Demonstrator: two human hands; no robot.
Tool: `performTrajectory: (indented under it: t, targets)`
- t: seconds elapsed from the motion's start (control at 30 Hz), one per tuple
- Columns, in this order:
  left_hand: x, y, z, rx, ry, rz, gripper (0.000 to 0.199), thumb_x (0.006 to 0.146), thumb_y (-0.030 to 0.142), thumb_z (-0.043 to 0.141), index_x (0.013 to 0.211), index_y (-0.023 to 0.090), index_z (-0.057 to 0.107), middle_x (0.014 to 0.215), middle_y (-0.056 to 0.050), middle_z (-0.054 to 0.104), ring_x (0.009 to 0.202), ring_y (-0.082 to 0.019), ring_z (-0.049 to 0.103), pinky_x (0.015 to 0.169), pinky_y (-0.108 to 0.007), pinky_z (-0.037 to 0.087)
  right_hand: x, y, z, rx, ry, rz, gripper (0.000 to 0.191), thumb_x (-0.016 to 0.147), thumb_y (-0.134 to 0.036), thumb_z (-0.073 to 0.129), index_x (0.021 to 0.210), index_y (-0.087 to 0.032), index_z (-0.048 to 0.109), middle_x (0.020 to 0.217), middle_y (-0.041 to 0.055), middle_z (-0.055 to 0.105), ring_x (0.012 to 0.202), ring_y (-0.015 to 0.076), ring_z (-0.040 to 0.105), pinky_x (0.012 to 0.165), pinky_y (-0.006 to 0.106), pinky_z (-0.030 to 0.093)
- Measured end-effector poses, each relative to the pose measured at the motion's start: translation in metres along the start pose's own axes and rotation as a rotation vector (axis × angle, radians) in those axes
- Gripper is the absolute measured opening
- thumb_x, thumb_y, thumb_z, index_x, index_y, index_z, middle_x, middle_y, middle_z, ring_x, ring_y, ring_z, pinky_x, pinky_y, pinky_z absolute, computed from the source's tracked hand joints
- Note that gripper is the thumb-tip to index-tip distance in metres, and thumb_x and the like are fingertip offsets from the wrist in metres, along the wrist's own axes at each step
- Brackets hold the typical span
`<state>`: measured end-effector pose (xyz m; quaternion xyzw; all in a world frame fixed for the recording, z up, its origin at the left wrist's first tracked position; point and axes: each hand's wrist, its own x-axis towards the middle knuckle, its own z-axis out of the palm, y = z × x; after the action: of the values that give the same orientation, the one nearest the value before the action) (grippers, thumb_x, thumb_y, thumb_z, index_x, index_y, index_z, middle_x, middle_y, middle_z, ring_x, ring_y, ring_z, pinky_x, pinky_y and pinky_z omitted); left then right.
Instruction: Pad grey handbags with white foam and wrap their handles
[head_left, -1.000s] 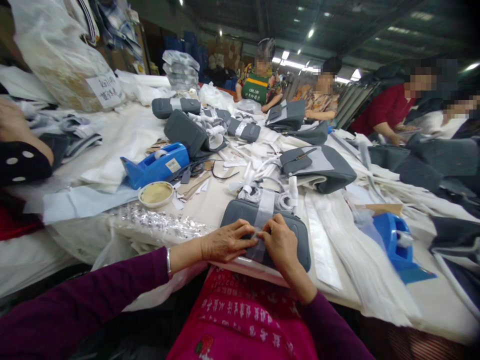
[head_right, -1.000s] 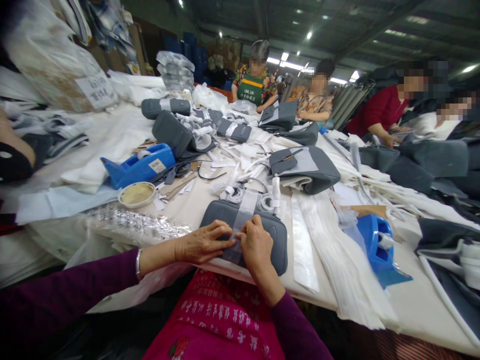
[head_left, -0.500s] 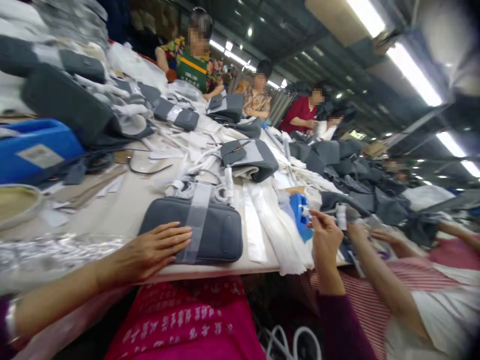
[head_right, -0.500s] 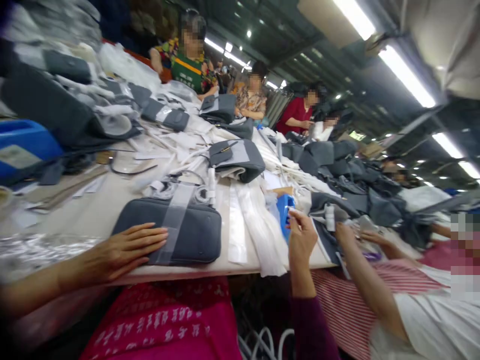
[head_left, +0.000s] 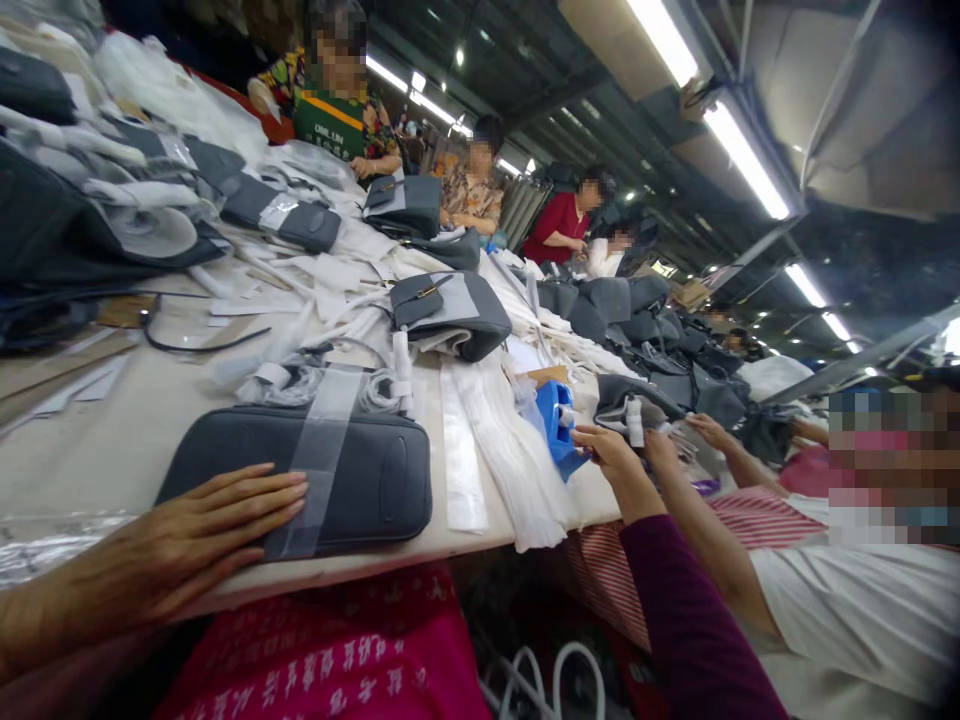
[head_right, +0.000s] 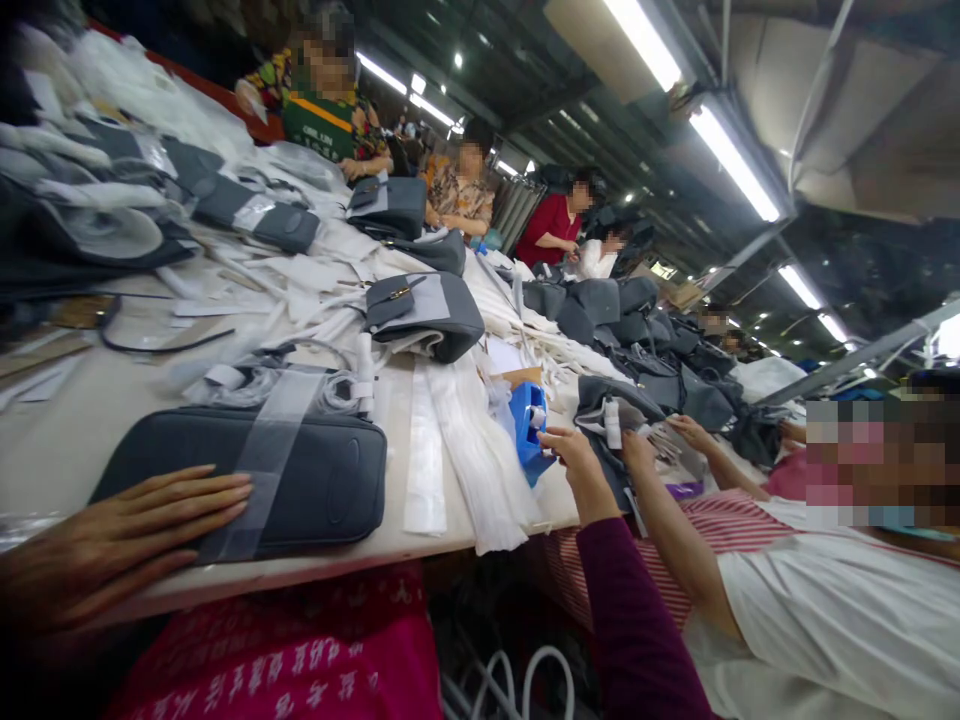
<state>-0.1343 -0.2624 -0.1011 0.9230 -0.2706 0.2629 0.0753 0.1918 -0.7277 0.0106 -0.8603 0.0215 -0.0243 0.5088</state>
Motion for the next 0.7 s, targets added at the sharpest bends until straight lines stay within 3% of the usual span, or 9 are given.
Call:
performTrajectory:
  t: [0.17,0.37,0.53,0.7]
  targets:
    - [0.005,0.003,-0.002,-0.020,-0.008,-0.058,0.061,0.088,0.016,0.035,0.145,0.035,0.027,0.144,0.010,0.042,0.129,-0.018,0.046,0.105,-0.041,0.045,-0.028,-0.003,-0.021,0.138,0.035,-0.011,0.040,0.049,-0.035,0.075,0.083,-0.015,0.067,0.057,0.0005,0.058,0.049,0.0105,0.045,0.046,0.025,0.029]
    - [0.002,0.005,0.000,-0.048,-0.013,-0.078,0.060,0.088,0.016,0.035,0.145,0.036,0.028,0.144,0.010,0.041,0.129,-0.017,0.046,0.108,-0.040,0.042,-0.085,0.038,-0.015,0.152,0.032,0.035,0.039,0.052,-0.045,0.073,0.078,-0.016,0.066,0.056,-0.0003,0.053,0.048,0.0113,0.042,0.046,0.027,0.030]
    - [0.000,0.002,-0.002,-0.027,-0.028,-0.027,0.060,0.088,0.014,0.038,0.145,0.030,0.030,0.145,0.007,0.041,0.131,-0.017,0.044,0.111,-0.038,0.039,-0.077,0.063,-0.005,0.035,0.099,0.038,0.043,0.048,-0.053,0.071,0.068,-0.015,0.067,0.051,-0.0006,0.052,0.045,0.0115,0.041,0.046,0.027,0.029]
    - [0.007,0.010,-0.013,-0.065,-0.071,-0.015,0.061,0.089,0.010,0.039,0.146,0.027,0.025,0.145,0.003,0.041,0.135,-0.016,0.038,0.114,-0.042,0.032,-0.067,0.049,-0.014,-0.211,0.134,-0.057,0.034,0.051,-0.049,0.072,0.060,-0.016,0.067,0.050,0.0057,0.059,0.047,0.0173,0.050,0.047,0.032,0.033]
